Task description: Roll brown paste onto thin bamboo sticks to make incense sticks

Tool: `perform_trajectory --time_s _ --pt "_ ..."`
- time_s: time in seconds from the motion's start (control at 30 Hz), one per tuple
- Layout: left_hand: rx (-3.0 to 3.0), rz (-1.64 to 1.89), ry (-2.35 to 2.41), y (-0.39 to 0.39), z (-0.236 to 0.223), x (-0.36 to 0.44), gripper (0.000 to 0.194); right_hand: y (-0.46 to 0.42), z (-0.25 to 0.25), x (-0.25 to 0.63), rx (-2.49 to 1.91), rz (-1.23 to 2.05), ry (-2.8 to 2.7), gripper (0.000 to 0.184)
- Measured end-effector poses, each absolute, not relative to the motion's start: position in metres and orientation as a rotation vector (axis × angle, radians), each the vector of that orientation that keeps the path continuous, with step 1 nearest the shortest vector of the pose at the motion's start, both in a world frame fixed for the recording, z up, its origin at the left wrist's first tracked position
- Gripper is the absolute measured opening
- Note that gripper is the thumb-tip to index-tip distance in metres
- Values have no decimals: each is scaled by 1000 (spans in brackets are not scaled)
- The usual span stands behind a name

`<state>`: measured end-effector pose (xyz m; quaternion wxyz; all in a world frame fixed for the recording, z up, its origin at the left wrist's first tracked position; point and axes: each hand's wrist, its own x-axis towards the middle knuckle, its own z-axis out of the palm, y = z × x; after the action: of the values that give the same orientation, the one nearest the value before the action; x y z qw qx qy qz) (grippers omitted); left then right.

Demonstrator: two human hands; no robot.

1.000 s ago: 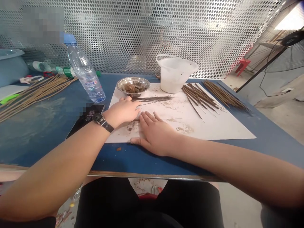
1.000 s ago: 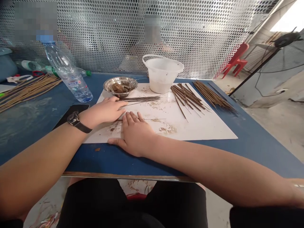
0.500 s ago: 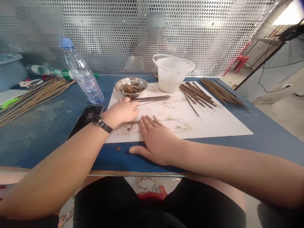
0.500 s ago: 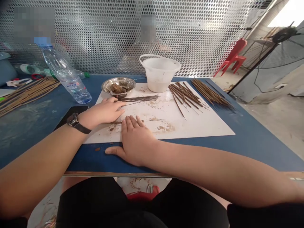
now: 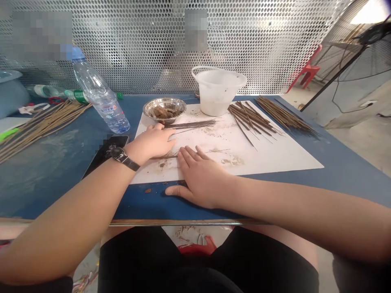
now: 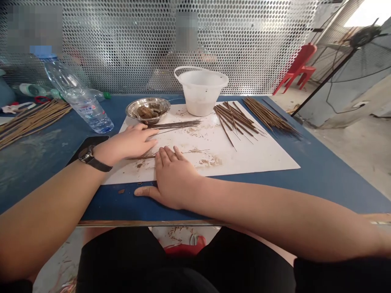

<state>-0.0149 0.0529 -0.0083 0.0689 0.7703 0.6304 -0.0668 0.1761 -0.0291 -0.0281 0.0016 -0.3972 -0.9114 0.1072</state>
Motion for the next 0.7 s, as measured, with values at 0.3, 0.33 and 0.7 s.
perform_trajectory --time_s 0.3,0.33,0.7 --pt "2279 -225 1920 51 -4 -13 72 -28 -26 180 -1243 322 -2869 114" --pt "2277 -234 1921 51 -4 -13 73 -30 -26 180 -1247 326 -2865 114" --pt "2295 -241 1918 50 -2 -12 74 -32 -24 188 -1202 308 -2908 119"
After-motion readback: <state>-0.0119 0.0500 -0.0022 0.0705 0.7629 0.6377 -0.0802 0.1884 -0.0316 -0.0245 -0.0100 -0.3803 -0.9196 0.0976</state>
